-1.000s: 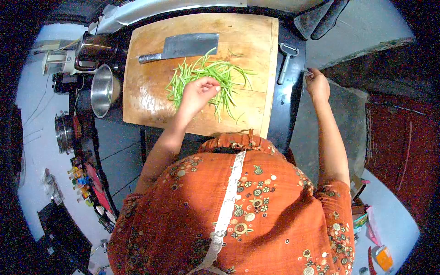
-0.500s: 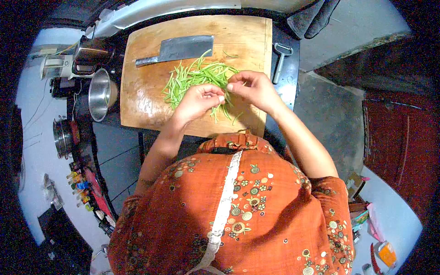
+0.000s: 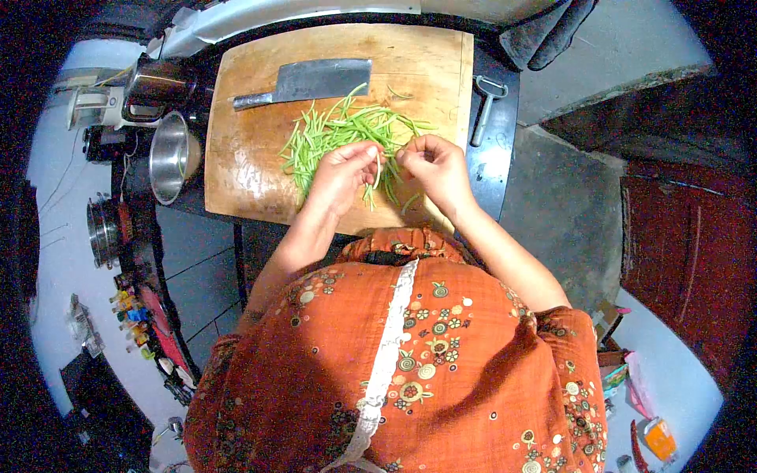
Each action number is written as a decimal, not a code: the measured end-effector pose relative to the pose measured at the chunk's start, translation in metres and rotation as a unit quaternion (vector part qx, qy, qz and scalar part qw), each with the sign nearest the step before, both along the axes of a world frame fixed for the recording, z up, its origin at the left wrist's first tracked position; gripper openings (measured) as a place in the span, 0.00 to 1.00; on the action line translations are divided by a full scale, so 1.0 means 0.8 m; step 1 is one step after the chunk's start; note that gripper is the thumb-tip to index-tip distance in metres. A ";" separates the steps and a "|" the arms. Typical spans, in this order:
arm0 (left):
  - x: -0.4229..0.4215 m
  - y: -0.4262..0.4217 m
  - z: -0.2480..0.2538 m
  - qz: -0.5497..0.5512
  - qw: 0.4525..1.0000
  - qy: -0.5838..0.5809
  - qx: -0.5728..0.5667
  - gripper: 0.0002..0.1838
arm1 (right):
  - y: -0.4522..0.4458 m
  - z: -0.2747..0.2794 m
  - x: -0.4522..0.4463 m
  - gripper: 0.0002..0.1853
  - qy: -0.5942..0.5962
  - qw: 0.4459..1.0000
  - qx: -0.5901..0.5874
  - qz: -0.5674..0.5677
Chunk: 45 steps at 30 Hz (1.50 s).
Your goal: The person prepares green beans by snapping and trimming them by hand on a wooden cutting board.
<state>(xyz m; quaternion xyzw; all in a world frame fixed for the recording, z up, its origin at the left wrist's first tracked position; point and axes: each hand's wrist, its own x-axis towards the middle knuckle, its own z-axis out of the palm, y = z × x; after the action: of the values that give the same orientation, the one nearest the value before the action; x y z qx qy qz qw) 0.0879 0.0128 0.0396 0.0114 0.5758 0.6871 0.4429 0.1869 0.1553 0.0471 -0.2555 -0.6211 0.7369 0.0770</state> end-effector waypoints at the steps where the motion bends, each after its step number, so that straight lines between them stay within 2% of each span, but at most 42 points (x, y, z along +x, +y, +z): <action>1: -0.001 -0.002 -0.001 0.005 1.000 0.000 0.007 0.07 | 0.001 0.008 0.001 0.07 -0.010 1.000 -0.021 -0.007; 7: -0.033 -0.026 -0.014 0.040 0.998 0.045 0.016 0.07 | 0.024 0.004 0.011 0.08 -0.046 0.992 -0.112 -0.015; 11: -0.053 -0.038 -0.026 0.024 0.974 0.186 -0.129 0.08 | 0.035 0.001 0.015 0.07 -0.055 0.973 -0.222 -0.017; 14: -0.046 -0.042 -0.031 -0.067 0.908 0.369 -0.189 0.11 | 0.036 0.001 0.016 0.06 -0.065 0.951 -0.302 0.007; 17: -0.025 -0.026 -0.007 -0.048 0.853 0.488 -0.180 0.13 | 0.033 0.010 0.013 0.07 -0.105 0.920 -0.376 0.038; 20: -0.002 -0.006 0.025 -0.070 0.896 0.433 -0.069 0.12 | 0.029 0.002 0.012 0.07 -0.116 0.875 -0.464 0.071; 24: 0.014 0.006 0.029 -0.068 0.907 0.416 0.006 0.10 | 0.018 0.000 0.009 0.08 -0.103 0.817 -0.558 0.100; 25: 0.015 0.006 0.025 -0.057 0.902 0.427 0.017 0.09 | 0.017 0.001 0.010 0.08 -0.087 0.820 -0.556 0.108; 28: 0.018 0.003 0.024 -0.041 0.887 0.460 0.018 0.07 | 0.015 0.011 0.010 0.08 -0.117 0.881 -0.446 0.109; 31: 0.020 -0.001 0.032 -0.047 0.891 0.450 -0.035 0.05 | 0.014 0.014 0.011 0.09 -0.117 0.958 -0.246 0.085; 34: 0.019 -0.001 0.039 -0.077 0.847 0.518 -0.092 0.06 | 0.014 0.021 0.010 0.11 -0.058 0.990 -0.109 0.061; 37: 0.018 -0.003 0.031 -0.082 0.768 0.626 -0.105 0.06 | 0.012 0.026 0.009 0.10 -0.015 0.993 0.003 0.115; 40: 0.020 0.000 0.036 -0.091 0.770 0.621 -0.117 0.06 | 0.010 0.017 0.010 0.07 -0.009 0.987 0.100 0.125; 42: 0.022 0.001 0.036 -0.093 0.800 0.577 -0.135 0.06 | 0.007 0.006 0.012 0.07 -0.001 0.983 0.147 0.113; 45: 0.022 0.001 0.035 -0.098 0.859 0.481 -0.144 0.06 | 0.005 0.002 0.013 0.07 -0.009 0.988 0.115 0.100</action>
<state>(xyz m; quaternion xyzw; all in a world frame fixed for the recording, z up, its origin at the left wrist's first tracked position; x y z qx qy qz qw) 0.1052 0.0139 0.0677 0.3325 0.8059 0.4584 0.1729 0.1976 0.1593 0.0490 -0.1881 -0.7250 0.6620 0.0261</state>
